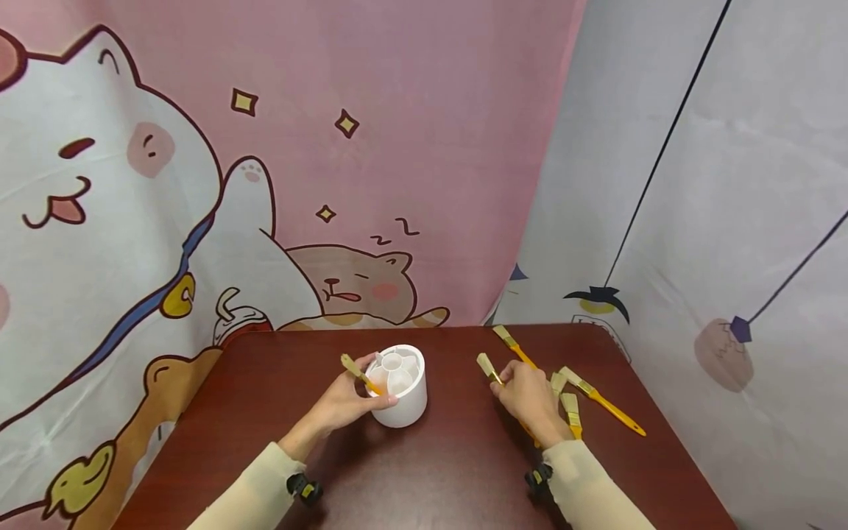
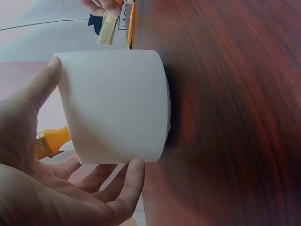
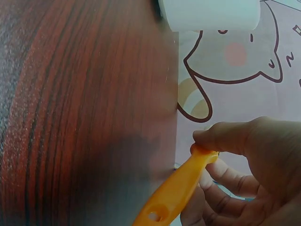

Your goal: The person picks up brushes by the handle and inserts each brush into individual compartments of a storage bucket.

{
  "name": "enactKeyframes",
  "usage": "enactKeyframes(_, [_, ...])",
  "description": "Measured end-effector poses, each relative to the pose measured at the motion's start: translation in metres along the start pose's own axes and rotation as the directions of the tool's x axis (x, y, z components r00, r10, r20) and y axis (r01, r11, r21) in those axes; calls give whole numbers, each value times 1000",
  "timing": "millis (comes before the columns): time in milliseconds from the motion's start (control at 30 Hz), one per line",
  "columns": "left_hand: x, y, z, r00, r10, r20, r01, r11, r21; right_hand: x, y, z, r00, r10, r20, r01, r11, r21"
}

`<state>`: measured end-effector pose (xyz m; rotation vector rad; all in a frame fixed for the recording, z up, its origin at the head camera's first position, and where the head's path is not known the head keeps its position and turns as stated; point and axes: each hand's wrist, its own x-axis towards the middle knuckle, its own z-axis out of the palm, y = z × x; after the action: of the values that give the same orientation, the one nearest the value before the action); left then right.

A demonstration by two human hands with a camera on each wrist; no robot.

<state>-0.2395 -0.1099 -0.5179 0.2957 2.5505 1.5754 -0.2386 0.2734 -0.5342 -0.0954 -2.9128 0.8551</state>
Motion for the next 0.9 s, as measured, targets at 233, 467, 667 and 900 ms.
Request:
enactKeyframes(233, [-2,1,1,1000,5,5,-5,1000,-14,-3,-3,-2,1000,-11,-12,11,1000,5])
enactKeyframes(467, [0,0,0,1000,6,4,-6,1000,-19,-2,-7,-5,999,-33,-26,33,999,7])
enactKeyframes(667, [0,-1,-1,1000,-4,15,5,1000,-28,-2,-9,-5,998,-57,-38,58,998,20])
enactKeyframes(900, [-1,-1,0,1000,-16,18,17,999,-43,-3,-11,-4,995,-80,-64,82,996,27])
